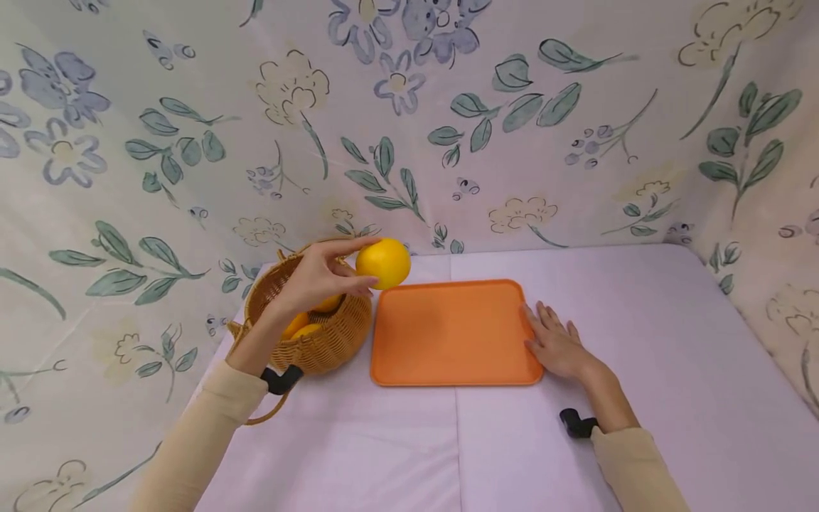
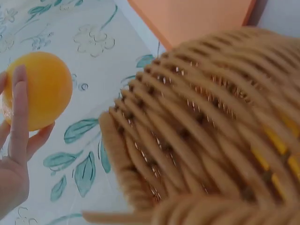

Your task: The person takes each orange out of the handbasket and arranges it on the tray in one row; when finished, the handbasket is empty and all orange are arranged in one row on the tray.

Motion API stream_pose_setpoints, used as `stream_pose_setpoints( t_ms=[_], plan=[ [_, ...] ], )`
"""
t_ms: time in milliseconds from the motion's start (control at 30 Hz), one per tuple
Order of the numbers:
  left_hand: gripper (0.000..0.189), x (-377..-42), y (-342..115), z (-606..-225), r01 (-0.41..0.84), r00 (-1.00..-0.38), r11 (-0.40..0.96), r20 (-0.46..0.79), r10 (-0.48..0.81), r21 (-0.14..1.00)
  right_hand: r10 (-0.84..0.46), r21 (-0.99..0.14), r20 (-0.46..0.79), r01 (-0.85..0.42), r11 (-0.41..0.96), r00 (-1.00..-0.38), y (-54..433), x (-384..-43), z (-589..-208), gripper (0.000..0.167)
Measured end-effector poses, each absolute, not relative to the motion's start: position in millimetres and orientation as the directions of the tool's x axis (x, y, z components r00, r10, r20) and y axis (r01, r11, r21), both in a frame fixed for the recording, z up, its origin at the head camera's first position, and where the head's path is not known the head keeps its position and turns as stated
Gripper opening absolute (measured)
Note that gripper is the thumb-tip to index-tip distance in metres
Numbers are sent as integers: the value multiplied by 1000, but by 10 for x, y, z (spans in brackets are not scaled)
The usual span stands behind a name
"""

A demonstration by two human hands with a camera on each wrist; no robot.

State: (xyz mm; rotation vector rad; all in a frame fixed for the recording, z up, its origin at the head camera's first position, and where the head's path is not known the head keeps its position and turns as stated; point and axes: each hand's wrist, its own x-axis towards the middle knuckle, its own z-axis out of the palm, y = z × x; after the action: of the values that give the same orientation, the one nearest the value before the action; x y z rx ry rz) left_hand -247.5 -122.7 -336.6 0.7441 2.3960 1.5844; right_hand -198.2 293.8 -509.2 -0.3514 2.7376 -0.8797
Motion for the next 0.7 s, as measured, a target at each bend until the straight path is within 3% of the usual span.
stream_pose_setpoints(
  t_ms=[300, 467, 700],
  plan=[
    [63, -2283, -966, -3588, 304, -904, 308, 171, 393, 901, -304, -596, -155, -157, 788, -940, 2962, -1984, -5100, 72],
    [62, -2206, -837, -3848, 277, -940, 267, 202, 276, 923, -304, -599, -147, -160, 785, -941, 2963, -1988, -5091, 71],
    [66, -2125, -651, -4311, 224, -972, 313, 189, 138, 923, -300, -596, -156, -153, 788, -941, 2939, -1987, -5112, 72]
  ],
)
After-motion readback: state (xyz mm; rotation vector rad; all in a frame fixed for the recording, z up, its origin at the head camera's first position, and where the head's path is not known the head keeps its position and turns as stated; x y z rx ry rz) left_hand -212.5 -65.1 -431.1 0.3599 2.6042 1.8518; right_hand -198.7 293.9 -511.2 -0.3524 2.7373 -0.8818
